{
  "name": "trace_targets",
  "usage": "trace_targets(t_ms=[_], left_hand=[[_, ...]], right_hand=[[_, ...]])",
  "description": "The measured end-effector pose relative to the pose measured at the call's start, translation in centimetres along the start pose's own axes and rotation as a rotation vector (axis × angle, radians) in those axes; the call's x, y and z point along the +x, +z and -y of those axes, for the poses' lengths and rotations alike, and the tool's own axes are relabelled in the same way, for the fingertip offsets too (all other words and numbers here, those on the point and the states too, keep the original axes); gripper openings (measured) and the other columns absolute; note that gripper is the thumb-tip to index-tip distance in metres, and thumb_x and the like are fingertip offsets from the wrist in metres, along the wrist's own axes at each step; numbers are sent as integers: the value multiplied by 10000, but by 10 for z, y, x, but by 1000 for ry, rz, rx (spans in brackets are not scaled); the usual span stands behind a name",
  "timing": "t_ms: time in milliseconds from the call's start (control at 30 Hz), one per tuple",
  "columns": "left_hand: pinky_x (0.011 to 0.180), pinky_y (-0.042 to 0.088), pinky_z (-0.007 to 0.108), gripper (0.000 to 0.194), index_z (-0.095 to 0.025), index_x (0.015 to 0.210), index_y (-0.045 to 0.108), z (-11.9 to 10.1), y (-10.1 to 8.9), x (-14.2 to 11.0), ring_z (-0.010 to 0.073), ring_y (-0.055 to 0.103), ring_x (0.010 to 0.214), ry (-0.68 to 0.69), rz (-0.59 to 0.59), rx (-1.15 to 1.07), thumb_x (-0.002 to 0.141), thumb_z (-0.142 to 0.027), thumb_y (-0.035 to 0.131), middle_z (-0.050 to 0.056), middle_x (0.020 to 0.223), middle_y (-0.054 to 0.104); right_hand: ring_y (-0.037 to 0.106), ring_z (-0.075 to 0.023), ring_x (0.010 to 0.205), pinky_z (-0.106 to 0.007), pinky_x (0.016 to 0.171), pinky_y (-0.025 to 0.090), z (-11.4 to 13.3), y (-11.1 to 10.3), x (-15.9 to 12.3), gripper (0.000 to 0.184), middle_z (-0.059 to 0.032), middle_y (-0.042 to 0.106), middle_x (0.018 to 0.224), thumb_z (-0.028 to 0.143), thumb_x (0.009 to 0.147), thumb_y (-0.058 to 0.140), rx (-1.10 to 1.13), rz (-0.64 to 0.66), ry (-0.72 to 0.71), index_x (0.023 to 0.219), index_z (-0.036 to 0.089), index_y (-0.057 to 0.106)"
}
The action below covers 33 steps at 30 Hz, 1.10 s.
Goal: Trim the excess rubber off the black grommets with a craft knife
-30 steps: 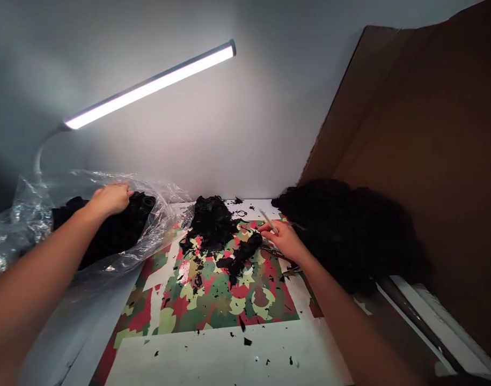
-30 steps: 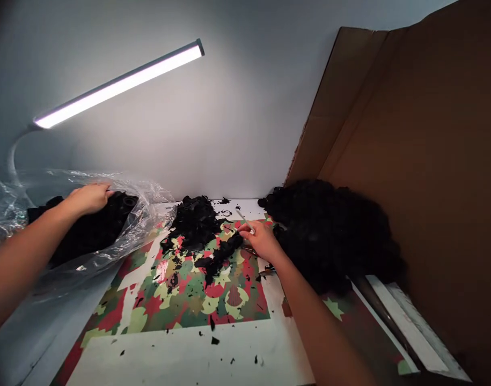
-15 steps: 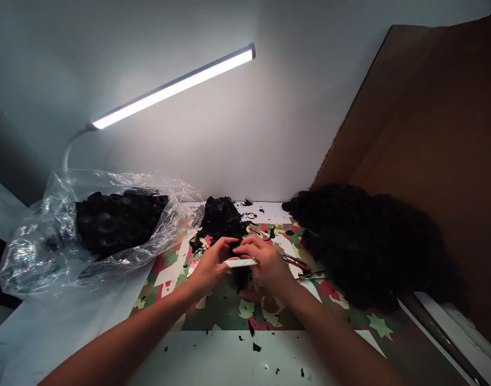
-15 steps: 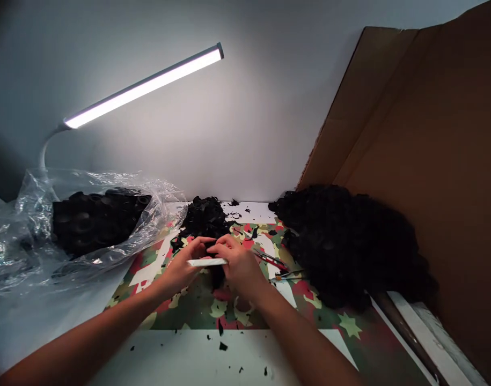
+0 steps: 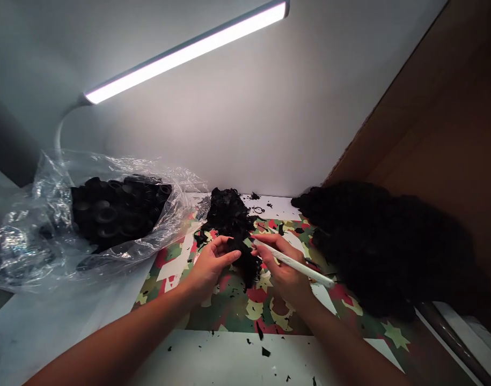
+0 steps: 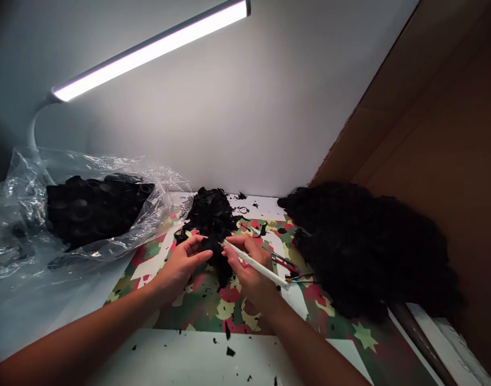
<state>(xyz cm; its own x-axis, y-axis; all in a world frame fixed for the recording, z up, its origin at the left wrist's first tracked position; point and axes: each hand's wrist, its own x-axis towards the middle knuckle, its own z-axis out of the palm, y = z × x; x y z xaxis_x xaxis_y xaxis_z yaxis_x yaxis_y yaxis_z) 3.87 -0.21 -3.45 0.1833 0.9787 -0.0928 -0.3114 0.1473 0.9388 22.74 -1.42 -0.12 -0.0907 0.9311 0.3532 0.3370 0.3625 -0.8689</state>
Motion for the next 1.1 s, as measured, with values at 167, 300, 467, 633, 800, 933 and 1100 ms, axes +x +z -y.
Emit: trace_targets(t_ms=[167,300,467,633,800,933,1100], left_hand=[[816,510,295,347,-188,973,659,-5,-1,-2,199,658,917,23,-7,118,706,-321,835,44,947,715],[773,505,286,324,-198,975,660,-8,0,-5,195,646,895,47,17,191,717,-309,823,38,943,703],[777,495,293,312,-187,978,667,-9,1,-6,197,644,866,113,26,255,723,-297,809,42,921,706],[741,480,280,272,-180,954,664,-12,4,-7,184,638,813,152,-5,360,737,-277,794,28,861,696],[717,484,281,286,-179,957,660,-15,5,-8,191,647,809,148,-1,354,733,-298,793,36,861,708],[684,491,280,280,-183,939,656,-16,6,-9,186,647,771,131,-4,355,724,-293,797,27,828,701],[666,513,291,287,-205,910,650,-13,7,-10,205,666,786,146,-48,314,698,-297,819,14,794,688]], right_hand=[[700,-217,906,-342,808,523,0,3,0,131,-47,744,950,301,917,626,-85,18,-140,808,229,623],[694,-231,1013,-379,876,520,-2,5,1,109,-55,738,1119,224,907,605,-135,85,-216,800,236,589],[677,-235,1058,-403,922,504,-5,7,-2,74,-52,730,1173,200,921,571,-211,130,-282,866,240,601],[661,-221,1018,-407,921,475,-2,9,-6,108,-50,718,1197,184,965,511,-259,161,-278,896,237,576],[664,-215,995,-388,890,482,1,7,-7,127,-39,724,1188,190,966,514,-236,168,-256,855,242,548],[669,-217,976,-380,866,493,1,6,-6,119,-37,731,1169,185,955,521,-240,163,-262,860,242,564],[679,-214,924,-394,878,487,-7,14,-5,239,-42,748,976,167,972,472,-294,117,-419,1156,253,596]])
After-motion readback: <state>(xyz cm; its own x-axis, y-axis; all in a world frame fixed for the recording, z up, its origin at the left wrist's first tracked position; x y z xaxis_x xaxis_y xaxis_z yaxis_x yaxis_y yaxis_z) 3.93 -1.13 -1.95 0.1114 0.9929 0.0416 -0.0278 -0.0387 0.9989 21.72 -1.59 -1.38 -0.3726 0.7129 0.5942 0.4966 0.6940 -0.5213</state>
